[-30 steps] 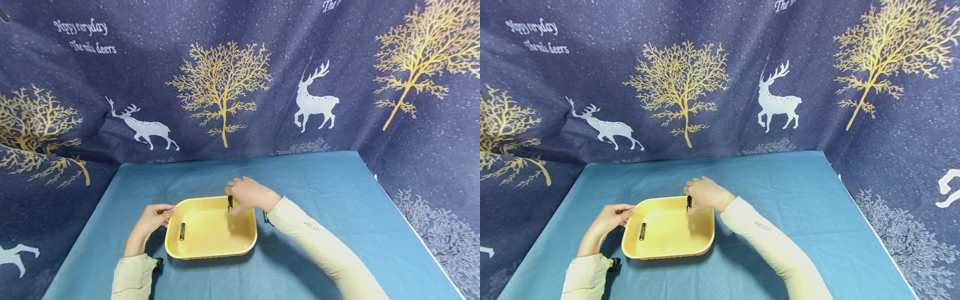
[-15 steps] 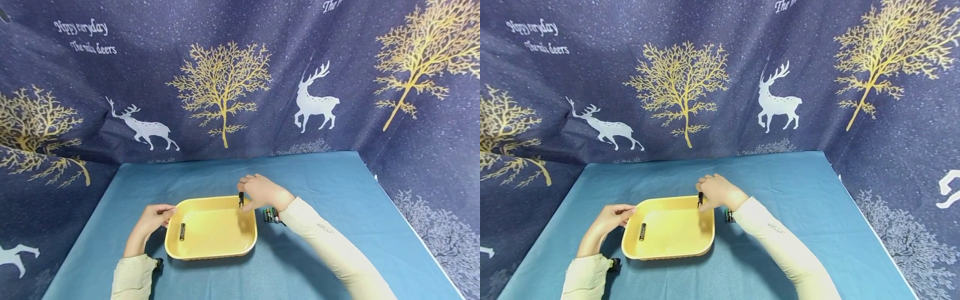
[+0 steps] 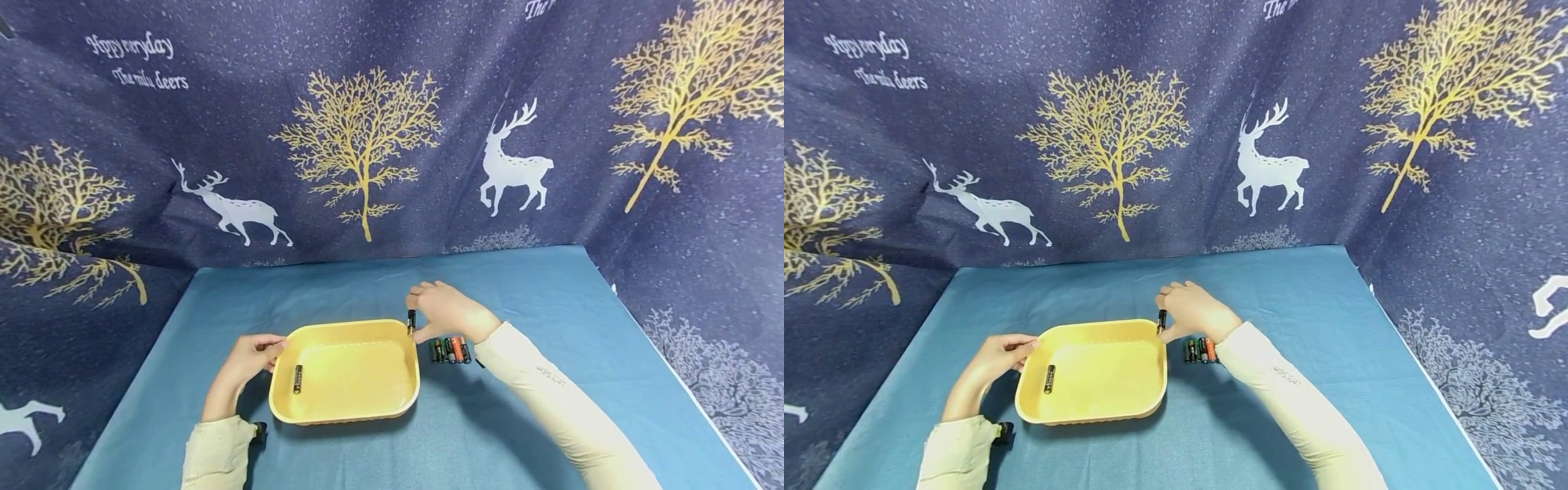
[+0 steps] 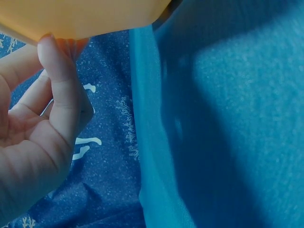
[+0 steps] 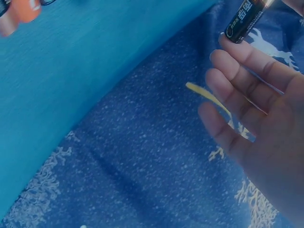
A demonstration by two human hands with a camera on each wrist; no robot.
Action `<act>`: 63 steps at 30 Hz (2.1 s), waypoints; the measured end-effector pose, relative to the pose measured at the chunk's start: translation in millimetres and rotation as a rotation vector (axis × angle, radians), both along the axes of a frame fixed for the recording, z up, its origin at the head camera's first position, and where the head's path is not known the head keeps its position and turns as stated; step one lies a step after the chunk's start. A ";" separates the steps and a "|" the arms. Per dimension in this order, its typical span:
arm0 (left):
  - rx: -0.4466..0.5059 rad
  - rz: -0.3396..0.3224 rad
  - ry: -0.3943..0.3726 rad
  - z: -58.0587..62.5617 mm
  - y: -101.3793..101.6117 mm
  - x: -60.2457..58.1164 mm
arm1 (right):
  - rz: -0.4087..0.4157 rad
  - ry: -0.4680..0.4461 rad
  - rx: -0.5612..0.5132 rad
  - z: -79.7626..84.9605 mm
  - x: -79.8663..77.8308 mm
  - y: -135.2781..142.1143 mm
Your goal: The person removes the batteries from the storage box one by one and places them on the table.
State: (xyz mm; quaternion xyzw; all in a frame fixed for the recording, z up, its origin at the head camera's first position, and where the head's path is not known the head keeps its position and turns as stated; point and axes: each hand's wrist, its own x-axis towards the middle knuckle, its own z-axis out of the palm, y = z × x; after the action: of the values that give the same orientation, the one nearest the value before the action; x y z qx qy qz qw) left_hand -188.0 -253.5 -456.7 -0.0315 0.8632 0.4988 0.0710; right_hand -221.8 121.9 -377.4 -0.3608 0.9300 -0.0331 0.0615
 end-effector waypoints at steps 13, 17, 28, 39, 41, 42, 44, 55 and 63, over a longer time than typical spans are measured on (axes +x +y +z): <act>-0.019 0.014 -0.025 0.2 0.6 -0.6 | -0.086 -0.078 0.001 -9.5 -1.0 30.0; -0.021 0.019 -0.031 0.8 1.6 -1.3 | -0.105 -0.090 0.005 -12.7 -1.0 37.5; -0.018 0.006 -0.017 -0.2 0.8 -1.4 | -0.122 -0.087 0.004 -24.1 -0.6 61.3; -0.001 -0.005 -0.013 0.0 -0.3 -1.0 | -0.119 -0.045 0.030 -41.9 5.1 86.4; 0.003 -0.011 -0.015 0.5 -0.6 -0.6 | -0.125 -0.052 0.024 -44.6 7.1 88.9; 0.007 -0.016 -0.015 0.7 -1.0 -0.3 | -0.126 -0.053 0.026 -46.3 8.0 90.1; 0.012 -0.025 -0.015 0.7 -1.7 -0.1 | -0.128 -0.056 0.021 -49.9 9.1 92.2; 0.001 -0.016 -0.010 -0.9 -0.4 0.0 | -0.131 -0.064 0.023 -66.1 12.1 96.0; -0.010 -0.013 -0.015 0.0 -0.5 -0.5 | -0.145 -0.087 0.019 -67.7 13.3 96.6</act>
State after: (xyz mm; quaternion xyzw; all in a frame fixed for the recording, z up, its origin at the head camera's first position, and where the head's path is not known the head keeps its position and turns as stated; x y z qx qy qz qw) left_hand -188.5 -254.1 -456.7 -0.0300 0.8653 0.4938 0.0804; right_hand -208.5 218.5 -445.2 -0.2903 0.9504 -0.0445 0.1026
